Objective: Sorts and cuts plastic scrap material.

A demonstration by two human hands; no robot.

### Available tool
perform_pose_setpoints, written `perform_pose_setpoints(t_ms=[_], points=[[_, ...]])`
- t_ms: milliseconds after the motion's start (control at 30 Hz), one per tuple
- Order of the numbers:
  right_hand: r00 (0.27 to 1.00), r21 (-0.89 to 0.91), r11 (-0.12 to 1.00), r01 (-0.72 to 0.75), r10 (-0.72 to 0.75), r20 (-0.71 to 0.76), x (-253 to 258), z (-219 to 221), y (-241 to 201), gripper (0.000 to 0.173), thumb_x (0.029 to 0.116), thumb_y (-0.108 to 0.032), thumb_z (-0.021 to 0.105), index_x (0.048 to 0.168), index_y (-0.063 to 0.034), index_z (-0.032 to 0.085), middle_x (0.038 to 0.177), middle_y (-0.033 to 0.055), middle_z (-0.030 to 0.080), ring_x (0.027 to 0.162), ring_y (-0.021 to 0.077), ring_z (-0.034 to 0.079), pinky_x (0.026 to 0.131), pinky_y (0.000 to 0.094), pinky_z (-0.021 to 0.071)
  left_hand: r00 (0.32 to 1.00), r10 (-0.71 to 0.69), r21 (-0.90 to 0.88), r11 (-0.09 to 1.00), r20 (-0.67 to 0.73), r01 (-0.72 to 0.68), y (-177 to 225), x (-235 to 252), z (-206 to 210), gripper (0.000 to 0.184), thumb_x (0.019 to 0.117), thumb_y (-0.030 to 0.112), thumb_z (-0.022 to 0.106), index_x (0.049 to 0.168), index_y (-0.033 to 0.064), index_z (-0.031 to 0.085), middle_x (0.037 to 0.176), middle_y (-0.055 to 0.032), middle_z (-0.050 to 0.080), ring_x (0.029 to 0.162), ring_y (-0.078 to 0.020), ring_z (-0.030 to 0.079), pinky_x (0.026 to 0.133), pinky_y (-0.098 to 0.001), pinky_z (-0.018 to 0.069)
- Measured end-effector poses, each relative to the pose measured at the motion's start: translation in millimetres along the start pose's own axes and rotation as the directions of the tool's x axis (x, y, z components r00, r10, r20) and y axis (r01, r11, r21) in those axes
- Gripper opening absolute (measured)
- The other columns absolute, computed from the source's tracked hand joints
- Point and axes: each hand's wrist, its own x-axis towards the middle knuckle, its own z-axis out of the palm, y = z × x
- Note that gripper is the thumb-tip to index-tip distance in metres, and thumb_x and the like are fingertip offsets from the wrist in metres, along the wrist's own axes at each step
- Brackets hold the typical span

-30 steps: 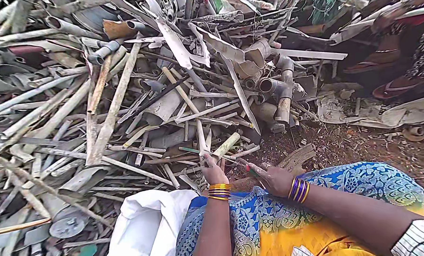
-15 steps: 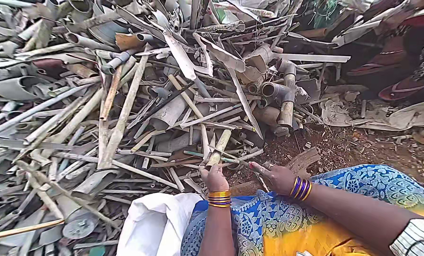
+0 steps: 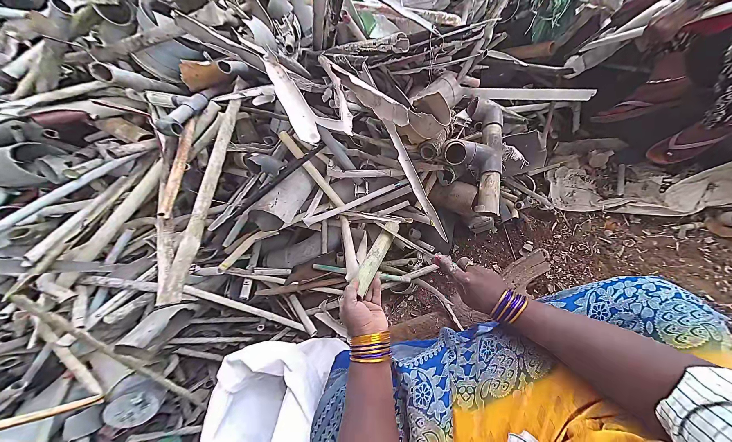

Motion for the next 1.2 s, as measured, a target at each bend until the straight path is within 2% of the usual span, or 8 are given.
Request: perform_pose_setpoints(t_ms=[200, 300, 467, 567, 667, 767, 900, 1200], points=[[0.965, -0.082, 0.963, 0.258, -0.261, -0.032, -11, 15, -8, 0.056, 0.1025, -0.011, 0.050, 0.157, -0.0151, 0.043, 0.118, 0.0316, 0.065, 0.095, 0.0493, 0.069, 0.072, 0.0583, 0.0564, 0.991, -0.123, 0.124, 0.984, -0.059, 0.130, -1, -4, 3, 0.028, 0.1137, 0.034, 0.030, 0.115, 0.0098, 0.046, 0.082, -0.0057, 0.056, 0.057, -0.0102, 0.058, 0.052, -0.0213, 0.0512], [0.987, -0.037, 0.999, 0.033, -0.027, 0.160, 0, 0, 1, 0.060, 0.1073, -0.016, 0.040, 0.165, -0.0202, 0.025, 0.124, 0.0319, 0.062, 0.107, 0.0498, 0.065, 0.087, 0.0611, 0.0515, 0.986, -0.164, 0.080, 0.983, -0.020, 0.166, 1, 5, -3, 0.033, 0.1131, 0.036, 0.028, 0.099, 0.0121, 0.046, 0.062, 0.0002, 0.050, 0.038, -0.0022, 0.041, 0.034, -0.0143, 0.0338], [0.974, 0.049, 0.977, 0.209, -0.204, -0.099, -3, 16, 3, 0.052, 0.1050, -0.020, 0.048, 0.156, -0.0139, 0.046, 0.113, 0.0303, 0.068, 0.092, 0.0484, 0.070, 0.075, 0.0603, 0.0556, 0.972, -0.227, 0.070, 0.972, 0.059, 0.223, 3, 8, -3, 0.031, 0.1127, 0.038, 0.030, 0.101, 0.0134, 0.045, 0.063, 0.0002, 0.049, 0.036, -0.0016, 0.036, 0.031, -0.0144, 0.0289], [0.965, 0.316, 0.930, -0.186, 0.114, 0.235, 16, 6, 13, 0.053, 0.1102, -0.023, 0.043, 0.161, -0.0113, 0.035, 0.139, 0.0266, 0.059, 0.126, 0.0403, 0.060, 0.108, 0.0551, 0.0446, 0.945, -0.318, 0.200, 0.933, 0.070, 0.299, -4, 5, -1, 0.030, 0.1119, 0.036, 0.038, 0.100, 0.0114, 0.049, 0.064, -0.0011, 0.053, 0.036, -0.0026, 0.038, 0.031, -0.0154, 0.0306], [0.798, 0.723, 0.457, -0.519, 0.563, 0.217, 32, 20, 37, 0.041, 0.1127, -0.025, 0.040, 0.143, 0.0021, 0.049, 0.106, 0.0181, 0.063, 0.082, 0.0230, 0.062, 0.077, 0.0390, 0.0517, 0.902, -0.426, 0.341, 0.859, 0.065, 0.381, -15, 0, -2, 0.028, 0.1109, 0.034, 0.043, 0.104, 0.0088, 0.052, 0.069, -0.0034, 0.056, 0.042, -0.0053, 0.047, 0.036, -0.0178, 0.0388], [0.683, 0.890, 0.265, -0.371, 0.727, 0.068, 34, 20, 34, 0.043, 0.1136, -0.027, 0.037, 0.145, 0.0026, 0.039, 0.092, 0.0120, 0.055, 0.068, 0.0177, 0.056, 0.066, 0.0354, 0.0511, 0.867, -0.496, 0.423, 0.794, 0.036, 0.436, -25, -1, -1, 0.032, 0.1094, 0.036, 0.048, 0.104, 0.0060, 0.056, 0.070, -0.0054, 0.061, 0.044, -0.0074, 0.051, 0.038, -0.0197, 0.0417], [0.916, 0.858, 0.374, -0.351, 0.326, 0.233, 19, 25, 18, 0.032, 0.1118, -0.018, 0.041, 0.138, -0.0002, 0.044, 0.075, 0.0008, 0.049, 0.054, 0.0079, 0.048, 0.052, 0.0242, 0.0444, 0.836, -0.547, 0.458, 0.754, 0.043, 0.470, -27, 0, 3, 0.033, 0.1100, 0.037, 0.046, 0.109, 0.0053, 0.055, 0.074, -0.0062, 0.061, 0.046, -0.0078, 0.051, 0.040, -0.0195, 0.0416], [0.977, 0.812, 0.546, -0.208, 0.082, 0.195, 2, 35, 6, 0.038, 0.1076, -0.014, 0.043, 0.143, 0.0012, 0.046, 0.070, -0.0038, 0.052, 0.049, 0.0025, 0.047, 0.046, 0.0190, 0.0417, 0.838, -0.538, 0.368, 0.801, 0.096, 0.472, -13, -7, 3, 0.031, 0.1094, 0.034, 0.049, 0.109, 0.0033, 0.057, 0.075, -0.0071, 0.060, 0.047, -0.0059, 0.048, 0.041, -0.0171, 0.0375]])
